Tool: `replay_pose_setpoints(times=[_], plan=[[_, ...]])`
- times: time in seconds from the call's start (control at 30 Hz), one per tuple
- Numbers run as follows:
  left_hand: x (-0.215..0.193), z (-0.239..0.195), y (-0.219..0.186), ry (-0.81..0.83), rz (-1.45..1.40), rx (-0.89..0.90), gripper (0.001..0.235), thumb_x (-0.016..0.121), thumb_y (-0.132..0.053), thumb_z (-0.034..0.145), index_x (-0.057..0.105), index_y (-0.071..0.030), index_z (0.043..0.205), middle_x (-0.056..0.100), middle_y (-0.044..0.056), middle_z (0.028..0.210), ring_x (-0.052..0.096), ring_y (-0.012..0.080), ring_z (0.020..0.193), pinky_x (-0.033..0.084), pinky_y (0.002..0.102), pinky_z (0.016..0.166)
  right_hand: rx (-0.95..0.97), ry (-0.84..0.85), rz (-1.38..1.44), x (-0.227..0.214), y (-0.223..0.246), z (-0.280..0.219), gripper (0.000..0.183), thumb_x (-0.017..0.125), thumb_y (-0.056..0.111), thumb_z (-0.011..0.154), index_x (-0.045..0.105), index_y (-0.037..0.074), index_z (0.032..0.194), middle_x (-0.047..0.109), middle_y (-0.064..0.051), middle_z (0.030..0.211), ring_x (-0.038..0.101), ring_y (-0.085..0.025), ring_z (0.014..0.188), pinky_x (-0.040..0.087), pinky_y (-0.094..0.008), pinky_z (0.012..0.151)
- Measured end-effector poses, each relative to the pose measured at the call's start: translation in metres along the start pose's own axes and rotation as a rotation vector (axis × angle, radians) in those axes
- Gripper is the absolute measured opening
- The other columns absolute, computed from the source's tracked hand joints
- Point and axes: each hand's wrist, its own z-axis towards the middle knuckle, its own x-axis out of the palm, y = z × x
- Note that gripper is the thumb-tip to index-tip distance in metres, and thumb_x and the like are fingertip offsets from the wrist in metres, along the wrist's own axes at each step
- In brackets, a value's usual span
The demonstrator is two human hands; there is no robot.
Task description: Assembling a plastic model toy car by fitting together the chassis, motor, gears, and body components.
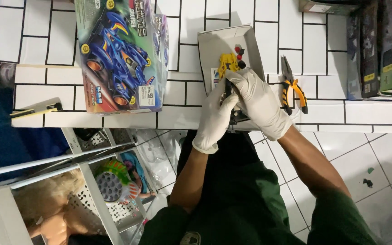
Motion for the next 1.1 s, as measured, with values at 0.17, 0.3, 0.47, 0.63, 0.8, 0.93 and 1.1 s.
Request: replay_pose_setpoints(times=[0.17,0.3,0.47,0.63,0.8,0.93,1.1], plan=[[0.004,0.004,0.000,-0.014,-0.012,-0.061,0.060,0.058,-0.019,0.098,0.042,-0.007,0.154,0.057,0.024,0.140,0.063,0.0291,0.114,0.059,0.040,0.092,0.006,0.024,0.053,0.006,-0.011,-0.008,0.038,0.064,0.013,0.098,0.056,0.009,0.135,0.052,-0.010,0.108,0.063,-0.036,0.104,0.056,-0.045,0.080],[0.012,0.002,-0.004,-0.034,0.057,-0.007,0.062,0.057,-0.016,0.098,0.038,-0.002,0.155,0.045,0.028,0.154,0.047,0.0391,0.142,0.044,0.051,0.114,0.058,-0.009,0.087,0.024,-0.021,-0.016,0.042,0.065,0.013,0.098,0.056,0.012,0.138,0.051,-0.009,0.110,0.063,-0.035,0.106,0.057,-0.042,0.083],[0.013,0.004,0.004,-0.051,0.084,-0.024,0.061,0.058,-0.017,0.098,0.040,-0.004,0.155,0.049,0.027,0.151,0.049,0.0366,0.141,0.046,0.050,0.113,0.081,0.012,0.113,0.011,-0.016,-0.012,0.037,0.066,0.012,0.097,0.055,0.010,0.133,0.052,-0.012,0.114,0.062,-0.038,0.106,0.056,-0.044,0.082],[0.014,0.009,0.008,-0.062,0.128,-0.041,0.062,0.058,-0.020,0.098,0.040,-0.007,0.155,0.053,0.026,0.148,0.055,0.0343,0.135,0.054,0.044,0.105,0.089,0.044,0.160,0.021,-0.022,-0.012,0.049,0.070,0.008,0.091,0.052,0.007,0.137,0.051,-0.016,0.116,0.061,-0.042,0.105,0.055,-0.047,0.082],[0.016,0.007,0.013,-0.061,0.140,-0.017,0.063,0.057,-0.027,0.101,0.038,-0.001,0.154,0.045,0.029,0.155,0.042,0.0399,0.146,0.035,0.052,0.121,0.058,0.104,0.105,0.028,-0.030,-0.014,0.058,0.076,0.015,0.087,0.052,0.008,0.140,0.049,-0.013,0.117,0.062,-0.037,0.108,0.056,-0.043,0.084],[0.019,0.008,0.024,-0.071,0.100,-0.028,0.062,0.057,-0.027,0.101,0.039,-0.005,0.155,0.045,0.026,0.156,0.045,0.0386,0.144,0.040,0.051,0.119,0.030,0.046,0.112,0.022,-0.028,-0.011,0.042,0.071,0.011,0.090,0.054,0.007,0.129,0.049,-0.012,0.112,0.061,-0.038,0.104,0.056,-0.042,0.077],[0.019,0.017,0.044,-0.075,-0.012,-0.110,0.061,0.058,-0.029,0.098,0.044,-0.013,0.155,0.057,0.020,0.142,0.063,0.0283,0.117,0.063,0.043,0.087,0.064,-0.054,0.184,0.021,-0.027,-0.016,0.028,0.060,0.006,0.098,0.056,0.008,0.126,0.049,-0.009,0.109,0.062,-0.036,0.101,0.055,-0.036,0.080]])
